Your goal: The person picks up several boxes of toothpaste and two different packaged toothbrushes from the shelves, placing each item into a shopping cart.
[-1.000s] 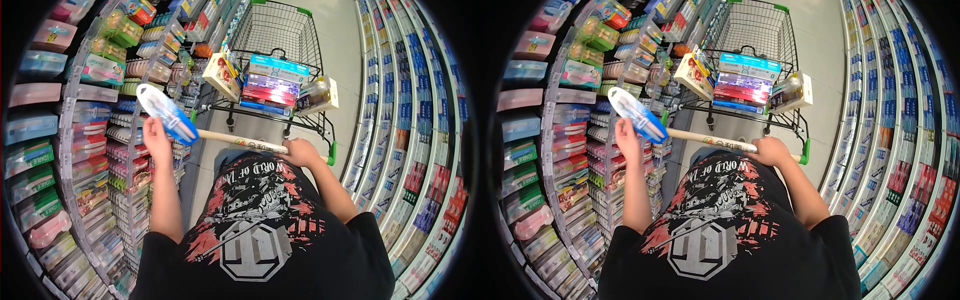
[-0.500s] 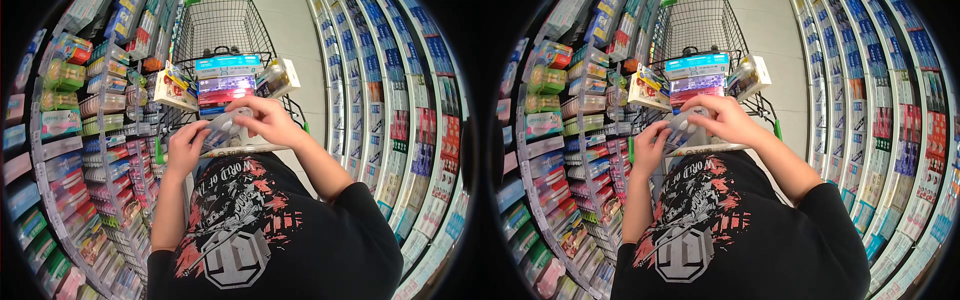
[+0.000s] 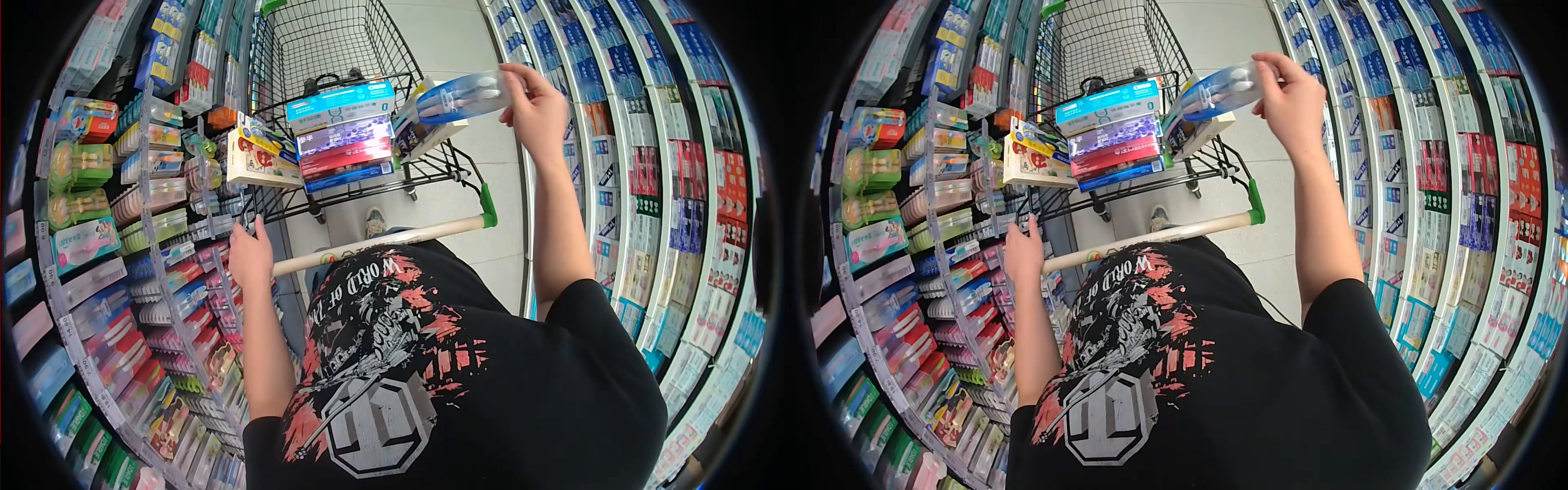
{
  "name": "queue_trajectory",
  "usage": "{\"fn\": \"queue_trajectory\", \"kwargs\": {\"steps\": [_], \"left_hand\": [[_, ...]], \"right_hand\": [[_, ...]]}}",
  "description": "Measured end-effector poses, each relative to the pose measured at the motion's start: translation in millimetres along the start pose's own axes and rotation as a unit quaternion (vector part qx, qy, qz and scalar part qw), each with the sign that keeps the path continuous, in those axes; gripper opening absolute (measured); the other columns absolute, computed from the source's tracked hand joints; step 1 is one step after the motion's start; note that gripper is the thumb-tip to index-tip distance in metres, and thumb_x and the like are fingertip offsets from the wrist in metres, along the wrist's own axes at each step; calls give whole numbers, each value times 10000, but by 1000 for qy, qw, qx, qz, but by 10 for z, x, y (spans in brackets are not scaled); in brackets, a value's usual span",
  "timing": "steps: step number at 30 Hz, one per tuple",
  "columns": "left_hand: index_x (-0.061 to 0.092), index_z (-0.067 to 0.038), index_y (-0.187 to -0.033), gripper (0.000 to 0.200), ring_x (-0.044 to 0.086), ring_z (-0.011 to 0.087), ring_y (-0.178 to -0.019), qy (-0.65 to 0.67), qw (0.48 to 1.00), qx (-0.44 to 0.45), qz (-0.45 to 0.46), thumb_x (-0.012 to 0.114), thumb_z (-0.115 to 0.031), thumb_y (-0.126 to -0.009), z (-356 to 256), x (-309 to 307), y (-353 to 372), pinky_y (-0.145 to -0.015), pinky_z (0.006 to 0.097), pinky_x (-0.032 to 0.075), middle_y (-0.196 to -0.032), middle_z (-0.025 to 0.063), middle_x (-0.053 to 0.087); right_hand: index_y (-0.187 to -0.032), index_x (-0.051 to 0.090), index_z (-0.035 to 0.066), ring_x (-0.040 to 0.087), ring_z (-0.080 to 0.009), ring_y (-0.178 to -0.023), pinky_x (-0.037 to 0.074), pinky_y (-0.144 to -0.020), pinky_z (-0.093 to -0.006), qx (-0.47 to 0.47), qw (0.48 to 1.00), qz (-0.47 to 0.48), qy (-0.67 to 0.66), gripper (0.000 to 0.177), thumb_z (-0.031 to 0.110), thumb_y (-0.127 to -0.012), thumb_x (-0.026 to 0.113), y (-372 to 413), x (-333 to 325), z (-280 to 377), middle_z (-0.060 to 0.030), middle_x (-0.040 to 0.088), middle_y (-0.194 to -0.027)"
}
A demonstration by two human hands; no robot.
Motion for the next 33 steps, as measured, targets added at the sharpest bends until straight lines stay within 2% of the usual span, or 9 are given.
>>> {"fn": "queue_trajectory", "kwargs": {"steps": [6,8,9,12,16,18,22,28,33], "left_hand": [[547,1,-1237,611,668,443,-1063,0,1000,-2,14,421,-562,-1036,13,25,-49,-880,552,533,-1195,239,667],[550,-3,-1233,607,669,442,-1062,-1,1000,-2,10,421,-563,-1036,7,26,-55,-879,552,533,-1195,238,668],[552,-6,-1230,604,669,441,-1061,-1,1000,-4,7,422,-563,-1035,8,28,-57,-879,551,533,-1195,236,669],[557,-11,-1224,602,669,441,-1058,2,1000,0,0,428,-567,-1031,14,37,-68,-874,552,533,-1197,233,671],[560,-15,-1209,601,670,441,-1051,10,1000,-4,-6,429,-572,-1028,7,24,-59,-870,551,533,-1187,232,673],[565,-16,-1184,594,674,443,-1038,5,1000,-3,-8,431,-573,-1027,-5,13,-55,-860,551,535,-1173,235,677],[568,-18,-1162,587,679,441,-1021,3,1000,0,-14,430,-572,-1028,1,27,-56,-845,546,541,-1154,235,683],[568,-15,-1146,576,686,428,-1011,-6,1000,-2,-17,436,-564,-1028,-15,-6,-42,-834,538,547,-1142,233,687],[566,-17,-1141,564,684,431,-1007,-1,1000,1,-14,443,-555,-1029,-6,3,-52,-832,542,544,-1129,234,687]], "right_hand": [[-1099,734,16,705,-191,-532,542,-519,-326,-9,996,52,70,199,128,-983,617,69,588,-382,-139,738,-757],[-1063,732,10,726,-297,-604,578,-601,-406,1,991,87,99,189,125,-968,617,95,830,-523,-190,738,-798],[-1063,732,10,726,-297,-604,578,-601,-406,2,991,87,97,189,125,-968,617,93,940,-643,-190,738,-798],[-983,709,-1,687,-464,-802,572,-776,-523,-101,969,87,210,154,113,-925,622,118,1223,-840,-261,705,-836],[-968,690,-6,700,-441,-804,573,-760,-519,-75,964,98,237,145,111,-926,614,109,1312,-904,-259,706,-834],[-1112,710,0,709,-423,-826,566,-782,-493,-83,950,93,285,222,108,-936,625,69,1284,-904,-267,714,-868],[-1124,701,-1,701,-441,-835,560,-797,-514,-82,955,99,268,231,109,-936,623,29,1288,-938,-272,710,-884],[-1155,691,16,694,-424,-924,566,-831,-496,-71,942,82,319,262,98,-912,636,51,1225,-888,-260,687,-1043],[-1147,695,47,691,-385,-936,566,-818,-478,-82,947,44,309,245,106,-912,654,113,1099,-777,-182,660,-1151]]}}
Point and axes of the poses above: each hand's wrist, its own y-axis away from the middle knuckle, its own x-axis out of the palm, z = x × y, the point moved 4 cm from there along -y, towards the middle knuckle
